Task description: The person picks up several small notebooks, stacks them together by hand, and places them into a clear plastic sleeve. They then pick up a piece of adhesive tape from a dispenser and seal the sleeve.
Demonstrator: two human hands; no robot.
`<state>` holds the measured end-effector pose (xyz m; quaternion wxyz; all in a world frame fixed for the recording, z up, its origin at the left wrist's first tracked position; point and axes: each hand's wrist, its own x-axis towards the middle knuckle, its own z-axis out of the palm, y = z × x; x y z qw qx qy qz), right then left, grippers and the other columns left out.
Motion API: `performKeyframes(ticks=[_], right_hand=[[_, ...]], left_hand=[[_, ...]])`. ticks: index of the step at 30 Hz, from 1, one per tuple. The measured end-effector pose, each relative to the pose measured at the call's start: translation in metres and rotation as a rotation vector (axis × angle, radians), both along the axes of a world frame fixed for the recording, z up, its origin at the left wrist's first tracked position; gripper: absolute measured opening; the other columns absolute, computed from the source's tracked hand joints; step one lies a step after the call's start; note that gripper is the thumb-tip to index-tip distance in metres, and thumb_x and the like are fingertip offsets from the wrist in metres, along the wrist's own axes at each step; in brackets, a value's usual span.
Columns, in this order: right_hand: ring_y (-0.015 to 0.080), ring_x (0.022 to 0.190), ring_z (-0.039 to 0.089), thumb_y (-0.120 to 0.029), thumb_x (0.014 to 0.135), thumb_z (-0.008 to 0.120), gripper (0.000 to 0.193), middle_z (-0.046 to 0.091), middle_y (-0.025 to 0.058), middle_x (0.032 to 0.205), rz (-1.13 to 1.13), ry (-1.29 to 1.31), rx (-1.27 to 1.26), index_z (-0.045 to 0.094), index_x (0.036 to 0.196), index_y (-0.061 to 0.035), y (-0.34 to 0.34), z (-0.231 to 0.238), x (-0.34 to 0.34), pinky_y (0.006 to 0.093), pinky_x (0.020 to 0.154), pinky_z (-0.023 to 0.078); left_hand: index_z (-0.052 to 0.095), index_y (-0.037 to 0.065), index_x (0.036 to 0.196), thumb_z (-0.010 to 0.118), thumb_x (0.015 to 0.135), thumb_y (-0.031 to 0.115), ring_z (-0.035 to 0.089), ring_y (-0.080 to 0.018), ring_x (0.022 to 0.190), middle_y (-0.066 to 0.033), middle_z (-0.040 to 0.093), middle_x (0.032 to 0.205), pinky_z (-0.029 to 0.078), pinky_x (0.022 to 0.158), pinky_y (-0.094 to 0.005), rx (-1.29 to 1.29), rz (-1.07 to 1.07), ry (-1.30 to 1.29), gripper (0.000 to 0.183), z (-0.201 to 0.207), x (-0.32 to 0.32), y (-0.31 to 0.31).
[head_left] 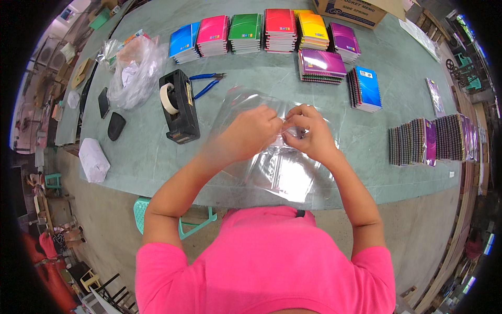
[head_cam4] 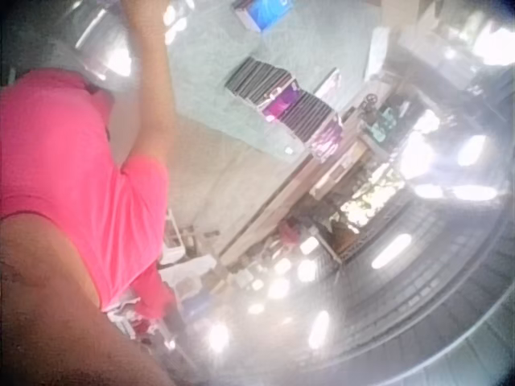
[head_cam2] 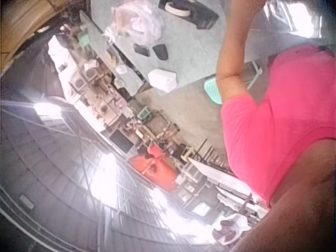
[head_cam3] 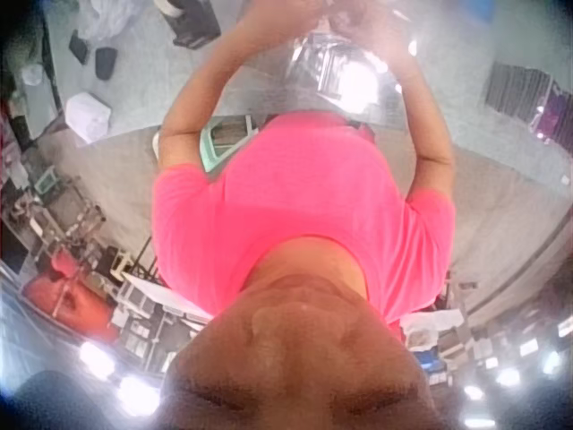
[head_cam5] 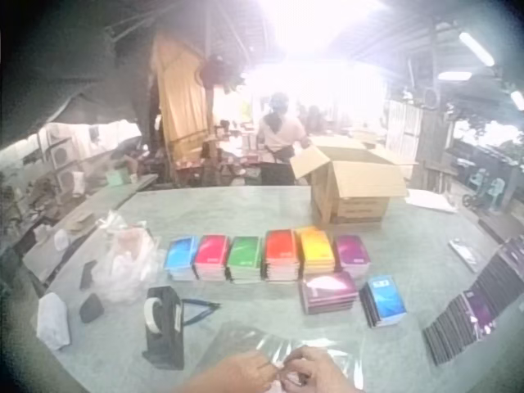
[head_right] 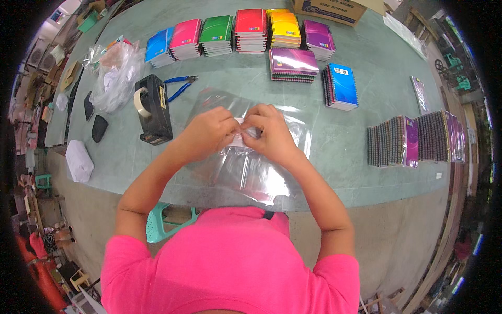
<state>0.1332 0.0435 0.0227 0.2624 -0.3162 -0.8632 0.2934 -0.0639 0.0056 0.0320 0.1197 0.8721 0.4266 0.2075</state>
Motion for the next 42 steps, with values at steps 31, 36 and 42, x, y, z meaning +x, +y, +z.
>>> performKeyframes(ticks=[31, 36, 42], right_hand=[[0.0245, 0.111, 0.056, -0.002, 0.074, 0.069, 0.013, 0.065, 0.0077, 0.107, -0.051, 0.159, 0.348, 0.060, 0.083, -0.0054, -0.044, -0.042, -0.008, 0.0419, 0.101, 0.034], [0.0209, 0.105, 0.060, -0.004, 0.076, 0.068, 0.035, 0.066, 0.0060, 0.104, -0.091, 0.288, 0.144, 0.056, 0.108, -0.0050, -0.049, -0.043, -0.012, 0.0401, 0.100, 0.035], [0.0177, 0.102, 0.061, -0.004, 0.077, 0.067, 0.051, 0.068, 0.0030, 0.102, -0.051, 0.224, 0.334, 0.046, 0.124, -0.0045, -0.046, -0.045, -0.006, 0.0371, 0.097, 0.037]], left_hand=[[0.062, 0.001, 0.069, 0.064, 0.081, 0.026, 0.051, -0.0174, 0.052, -0.0063, 0.056, 0.058, 0.040, 0.052, -0.0331, -0.409, 1.212, -1.245, 0.028, -0.058, -0.135, -0.120], [0.065, 0.004, 0.080, 0.062, 0.084, 0.031, 0.055, -0.0113, 0.057, -0.0050, 0.060, 0.064, 0.043, 0.050, -0.0282, -0.260, 1.131, 0.076, 0.028, -0.094, -0.178, -0.143], [0.066, 0.006, 0.077, 0.061, 0.086, 0.030, 0.048, -0.0045, 0.050, -0.0006, 0.059, 0.061, 0.036, 0.045, -0.0189, -0.499, 0.854, -1.276, 0.027, -0.015, -0.024, -0.111]])
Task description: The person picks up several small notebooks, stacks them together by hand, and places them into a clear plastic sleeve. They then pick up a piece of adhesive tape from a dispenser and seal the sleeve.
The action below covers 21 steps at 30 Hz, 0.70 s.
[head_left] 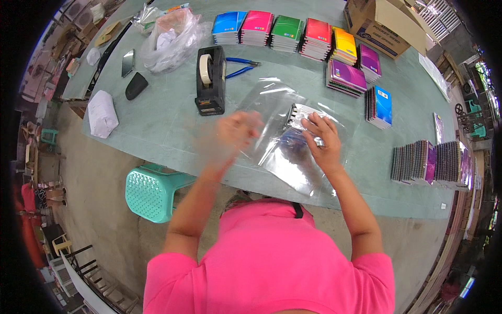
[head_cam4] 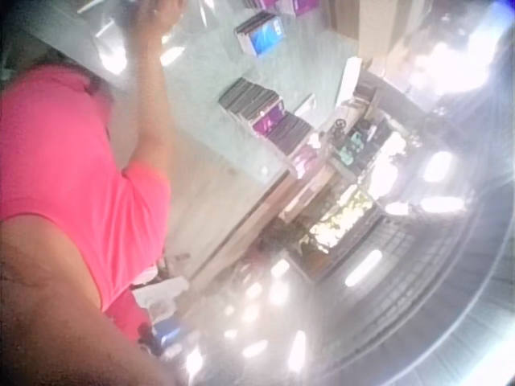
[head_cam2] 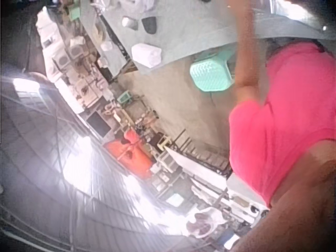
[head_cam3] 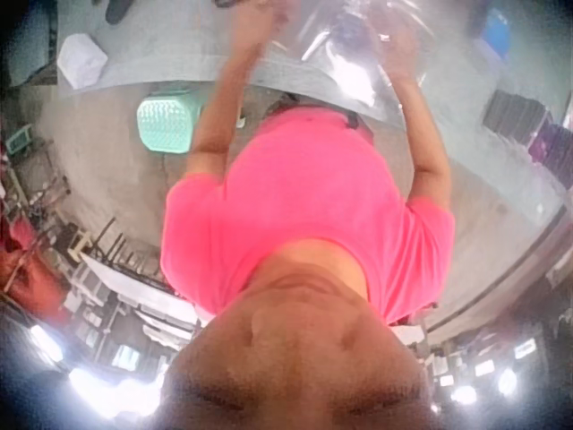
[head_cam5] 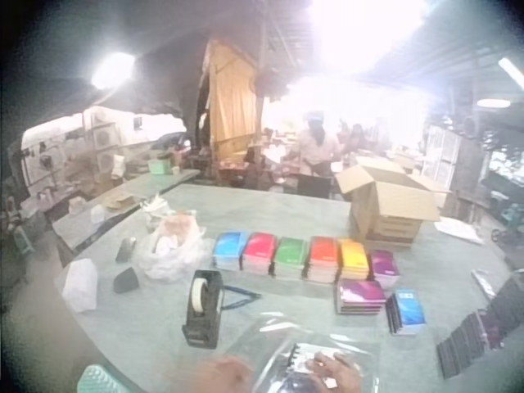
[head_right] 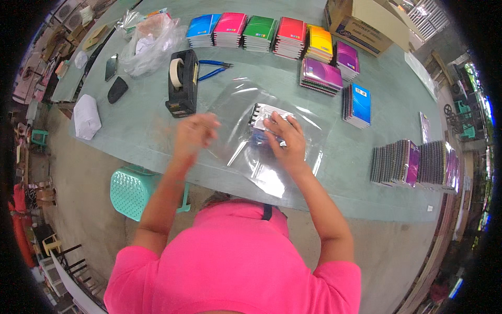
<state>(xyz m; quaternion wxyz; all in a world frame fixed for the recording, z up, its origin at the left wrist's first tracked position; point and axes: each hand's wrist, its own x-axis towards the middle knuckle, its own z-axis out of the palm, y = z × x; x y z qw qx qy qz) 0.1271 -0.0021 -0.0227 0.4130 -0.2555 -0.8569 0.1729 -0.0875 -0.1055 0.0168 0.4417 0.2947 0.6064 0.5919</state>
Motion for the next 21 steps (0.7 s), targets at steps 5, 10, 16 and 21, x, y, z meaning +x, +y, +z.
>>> performKeyframes(ticks=[5, 10, 16, 21], right_hand=[[0.0186, 0.106, 0.059, -0.002, 0.076, 0.066, 0.056, 0.066, 0.0044, 0.106, 0.041, -0.002, -0.064, 0.044, 0.127, -0.0033, -0.001, 0.005, 0.001, 0.0366, 0.098, 0.035], [0.0219, 0.106, 0.058, -0.007, 0.072, 0.068, 0.053, 0.065, 0.0070, 0.107, 0.109, 0.010, -0.142, 0.049, 0.122, -0.0045, -0.004, 0.016, 0.007, 0.0355, 0.097, 0.035], [0.0278, 0.086, 0.058, -0.016, 0.066, 0.076, 0.054, 0.059, 0.0090, 0.094, -0.043, -0.192, -0.291, 0.056, 0.116, -0.0120, 0.035, 0.037, -0.007, 0.0372, 0.084, 0.042], [0.0306, 0.089, 0.056, -0.028, 0.057, 0.082, 0.078, 0.057, 0.0124, 0.094, -0.046, -0.524, -0.167, 0.047, 0.126, -0.0140, 0.051, 0.060, -0.027, 0.0399, 0.079, 0.045]], left_hand=[[0.065, 0.004, 0.074, 0.063, 0.085, 0.033, 0.047, -0.0061, 0.047, -0.0015, 0.058, 0.057, 0.037, 0.043, -0.0220, 0.008, -0.114, -0.057, 0.031, -0.024, 0.083, 0.028], [0.058, 0.001, 0.062, 0.065, 0.083, 0.034, 0.046, -0.0107, 0.044, -0.0070, 0.051, 0.048, 0.036, 0.043, -0.0297, 0.096, 0.055, 0.564, 0.040, -0.048, 0.092, 0.031], [0.057, -0.001, 0.064, 0.066, 0.082, 0.036, 0.043, -0.0196, 0.044, -0.0131, 0.049, 0.050, 0.037, 0.046, -0.0351, -0.116, -0.106, 0.558, 0.042, -0.081, 0.076, 0.010], [0.060, 0.001, 0.072, 0.065, 0.083, 0.033, 0.050, -0.0144, 0.051, -0.0066, 0.053, 0.055, 0.041, 0.049, -0.0310, -0.080, -0.421, 0.427, 0.034, -0.087, 0.096, -0.004]])
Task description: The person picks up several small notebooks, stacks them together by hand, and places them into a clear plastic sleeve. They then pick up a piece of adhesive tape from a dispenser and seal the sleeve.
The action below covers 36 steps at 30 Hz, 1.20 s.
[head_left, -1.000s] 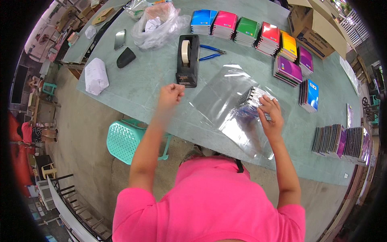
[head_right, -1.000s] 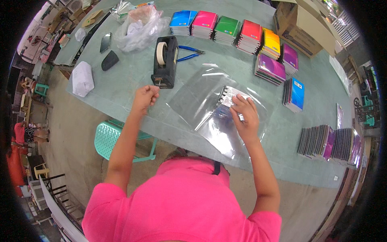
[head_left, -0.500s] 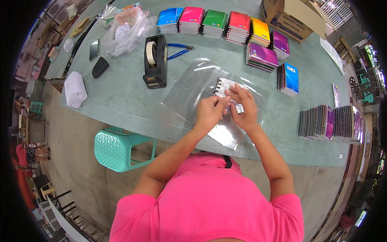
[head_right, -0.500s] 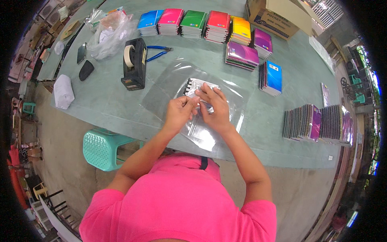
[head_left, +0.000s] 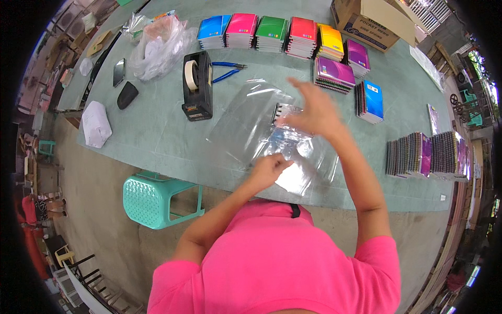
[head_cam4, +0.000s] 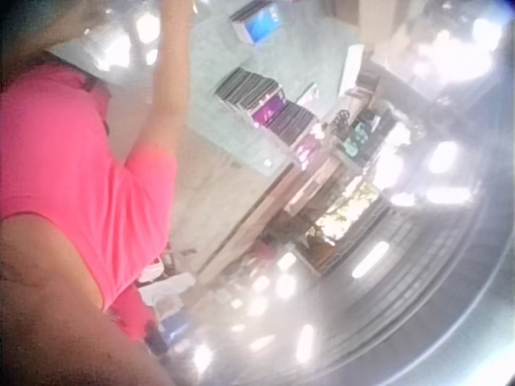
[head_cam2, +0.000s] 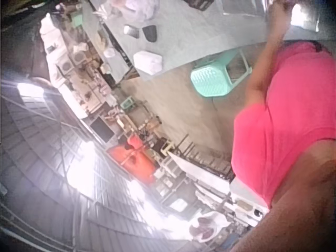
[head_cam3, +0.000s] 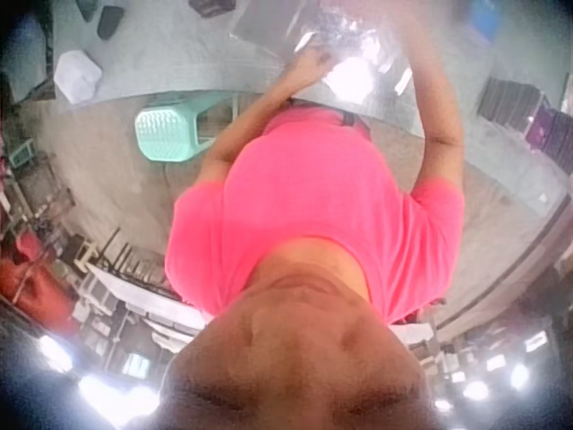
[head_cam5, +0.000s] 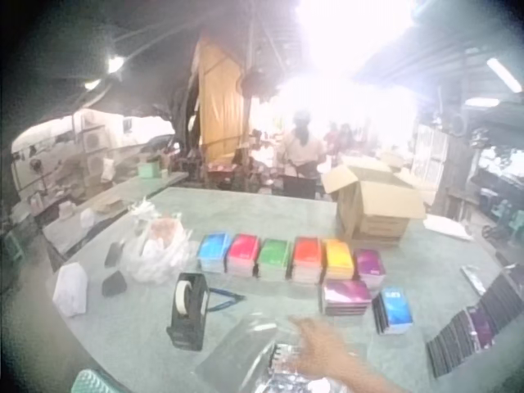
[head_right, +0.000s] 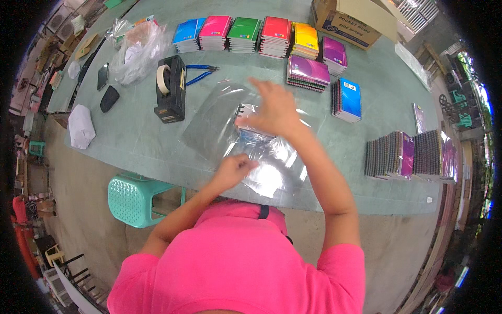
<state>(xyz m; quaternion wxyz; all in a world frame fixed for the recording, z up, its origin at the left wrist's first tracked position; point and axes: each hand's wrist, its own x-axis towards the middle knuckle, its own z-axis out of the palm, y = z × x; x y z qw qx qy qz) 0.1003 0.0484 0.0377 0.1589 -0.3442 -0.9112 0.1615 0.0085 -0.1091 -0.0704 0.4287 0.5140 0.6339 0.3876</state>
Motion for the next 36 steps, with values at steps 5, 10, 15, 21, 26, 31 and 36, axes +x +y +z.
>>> performKeyframes(ticks=[5, 10, 15, 21, 26, 31, 36], right_hand=[[0.0270, 0.098, 0.056, -0.027, 0.051, 0.084, 0.096, 0.059, 0.0154, 0.100, -0.014, -0.022, -0.213, 0.037, 0.133, -0.0164, -0.010, 0.004, -0.011, 0.0416, 0.086, 0.043], [0.0204, 0.106, 0.053, -0.021, 0.062, 0.082, 0.081, 0.054, 0.0077, 0.114, 0.127, 0.620, -0.747, 0.040, 0.130, -0.0037, -0.002, -0.011, 0.048, 0.0342, 0.094, 0.041], [0.0191, 0.103, 0.054, -0.024, 0.071, 0.077, 0.056, 0.056, 0.0090, 0.111, -0.134, 0.605, -0.600, 0.053, 0.116, -0.0023, -0.037, -0.051, 0.020, 0.0324, 0.091, 0.042], [0.0204, 0.099, 0.056, -0.020, 0.089, 0.056, 0.021, 0.061, 0.0111, 0.100, -0.033, 1.068, -0.814, 0.063, 0.087, -0.0008, -0.039, -0.048, 0.010, 0.0322, 0.087, 0.043], [0.0216, 0.097, 0.057, -0.026, 0.080, 0.068, 0.029, 0.062, 0.0106, 0.100, -0.125, 0.982, -0.279, 0.061, 0.095, -0.0020, -0.036, -0.050, 0.053, 0.0332, 0.085, 0.043], [0.0207, 0.098, 0.056, -0.009, 0.066, 0.078, 0.054, 0.058, 0.0096, 0.108, -0.196, 0.837, -0.377, 0.057, 0.116, -0.0076, -0.068, -0.078, 0.046, 0.0339, 0.081, 0.046], [0.0260, 0.099, 0.055, -0.006, 0.061, 0.075, 0.057, 0.056, 0.0102, 0.109, -0.040, 0.451, -0.020, 0.059, 0.115, -0.0097, -0.057, -0.060, 0.048, 0.0363, 0.083, 0.045]], left_hand=[[0.055, 0.003, 0.108, 0.063, 0.085, 0.023, 0.057, -0.0143, 0.078, -0.0054, 0.060, 0.092, 0.049, 0.067, -0.0301, -0.351, -0.192, -0.832, 0.032, 0.022, 0.027, 0.008], [0.046, 0.004, 0.124, 0.072, 0.076, 0.011, 0.055, -0.0190, 0.100, -0.0075, 0.054, 0.116, 0.045, 0.087, -0.0316, 0.050, 0.196, -0.975, 0.056, 0.014, -0.027, 0.031], [0.051, 0.002, 0.116, 0.068, 0.081, 0.017, 0.056, -0.0162, 0.094, -0.0079, 0.058, 0.110, 0.045, 0.084, -0.0299, 0.227, 0.071, -0.490, 0.041, 0.050, -0.051, 0.053], [0.063, 0.001, 0.078, 0.055, 0.091, 0.026, 0.058, -0.0138, 0.082, -0.0078, 0.065, 0.084, 0.044, 0.076, -0.0260, 0.428, 0.182, -0.211, 0.030, 0.078, -0.052, 0.072], [0.062, 0.002, 0.086, 0.064, 0.082, 0.029, 0.059, -0.0221, 0.083, -0.0096, 0.062, 0.091, 0.046, 0.073, -0.0312, 0.615, -0.143, 0.076, 0.027, 0.136, -0.073, 0.036], [0.057, 0.002, 0.110, 0.073, 0.067, 0.029, 0.053, -0.0302, 0.098, -0.0153, 0.059, 0.100, 0.041, 0.085, -0.0405, 0.715, -0.447, 0.872, 0.052, 0.146, -0.063, 0.057], [0.053, 0.002, 0.117, 0.069, 0.068, 0.021, 0.050, -0.0242, 0.083, -0.0071, 0.056, 0.086, 0.038, 0.072, -0.0365, 0.352, -0.834, 1.085, 0.054, 0.154, -0.063, 0.054]])
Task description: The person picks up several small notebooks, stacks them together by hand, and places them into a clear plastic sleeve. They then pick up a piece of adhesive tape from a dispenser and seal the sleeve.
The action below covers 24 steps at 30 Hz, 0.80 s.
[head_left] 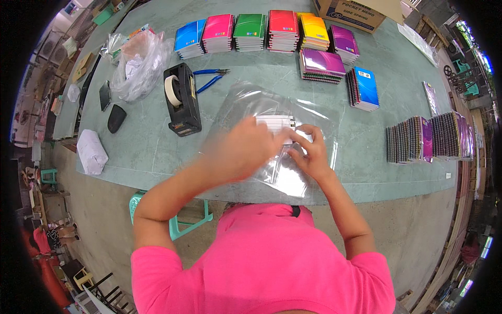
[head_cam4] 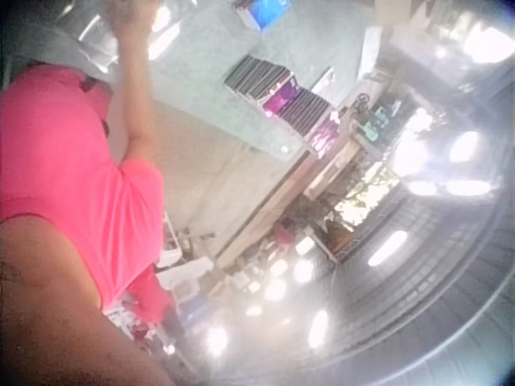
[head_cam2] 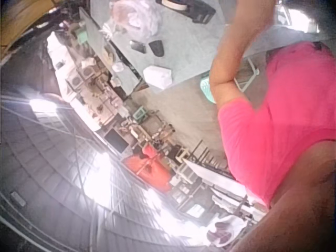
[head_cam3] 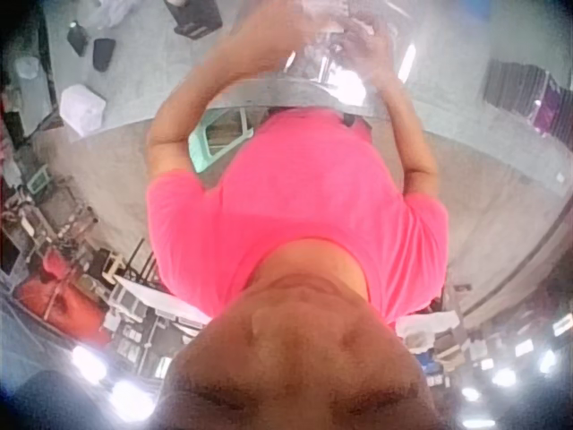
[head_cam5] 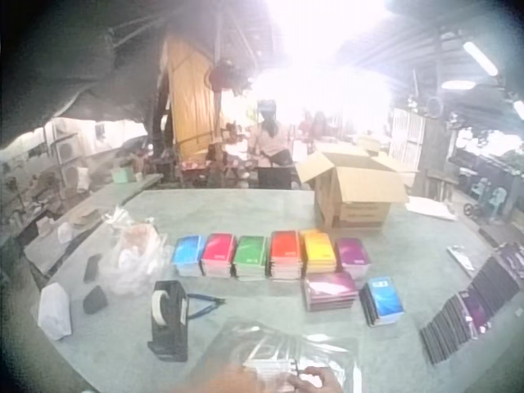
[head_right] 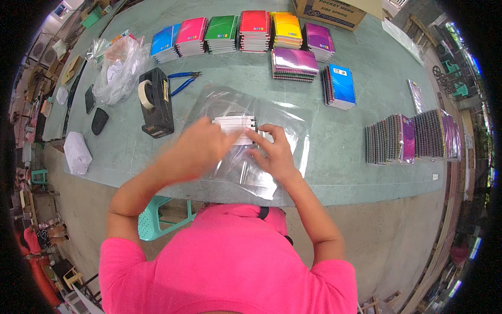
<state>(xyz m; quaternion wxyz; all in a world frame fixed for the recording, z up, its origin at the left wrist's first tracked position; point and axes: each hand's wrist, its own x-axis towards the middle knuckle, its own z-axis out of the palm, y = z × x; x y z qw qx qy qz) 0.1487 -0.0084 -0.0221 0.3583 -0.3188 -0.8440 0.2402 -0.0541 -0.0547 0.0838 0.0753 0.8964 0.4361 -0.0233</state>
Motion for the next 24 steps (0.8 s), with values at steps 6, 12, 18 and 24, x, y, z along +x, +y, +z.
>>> performKeyframes(ticks=[6, 12, 18, 24], right_hand=[[0.0245, 0.112, 0.053, -0.008, 0.066, 0.067, 0.044, 0.056, 0.0072, 0.117, 0.204, -0.219, 0.376, 0.060, 0.110, -0.0055, 0.016, 0.020, -0.002, 0.0396, 0.091, 0.043], [0.0258, 0.111, 0.055, -0.003, 0.072, 0.061, 0.039, 0.060, 0.0091, 0.113, 0.154, -0.157, 0.371, 0.059, 0.110, -0.0048, 0.003, 0.013, -0.009, 0.0390, 0.091, 0.046], [0.0268, 0.110, 0.055, -0.003, 0.072, 0.059, 0.036, 0.060, 0.0100, 0.112, 0.124, -0.057, 0.335, 0.061, 0.108, -0.0073, 0.000, 0.005, -0.009, 0.0388, 0.091, 0.046], [0.0278, 0.114, 0.051, -0.006, 0.070, 0.060, 0.034, 0.056, 0.0093, 0.116, 0.154, -0.166, 0.289, 0.061, 0.103, -0.0091, -0.001, 0.013, -0.009, 0.0442, 0.096, 0.041]], left_hand=[[0.059, 0.009, 0.094, 0.062, 0.067, 0.013, 0.046, -0.0250, 0.111, -0.0074, 0.056, 0.108, 0.035, 0.092, -0.0460, 0.215, -0.152, -0.134, 0.027, 0.022, -0.008, -0.023], [0.066, 0.011, 0.069, 0.064, 0.065, 0.016, 0.035, -0.0273, 0.125, -0.0044, 0.052, 0.122, 0.019, 0.107, -0.0534, 0.358, -0.141, -0.212, 0.007, -0.002, -0.020, 0.037], [0.069, 0.010, 0.072, 0.065, 0.066, 0.017, 0.037, -0.0277, 0.123, -0.0054, 0.054, 0.118, 0.021, 0.107, -0.0532, 0.331, -0.183, -0.139, 0.009, -0.015, -0.002, 0.050], [0.067, 0.008, 0.087, 0.072, 0.061, 0.014, 0.044, -0.0263, 0.117, -0.0061, 0.056, 0.113, 0.031, 0.101, -0.0464, 0.182, -0.062, 0.060, 0.027, 0.015, -0.017, 0.058]])
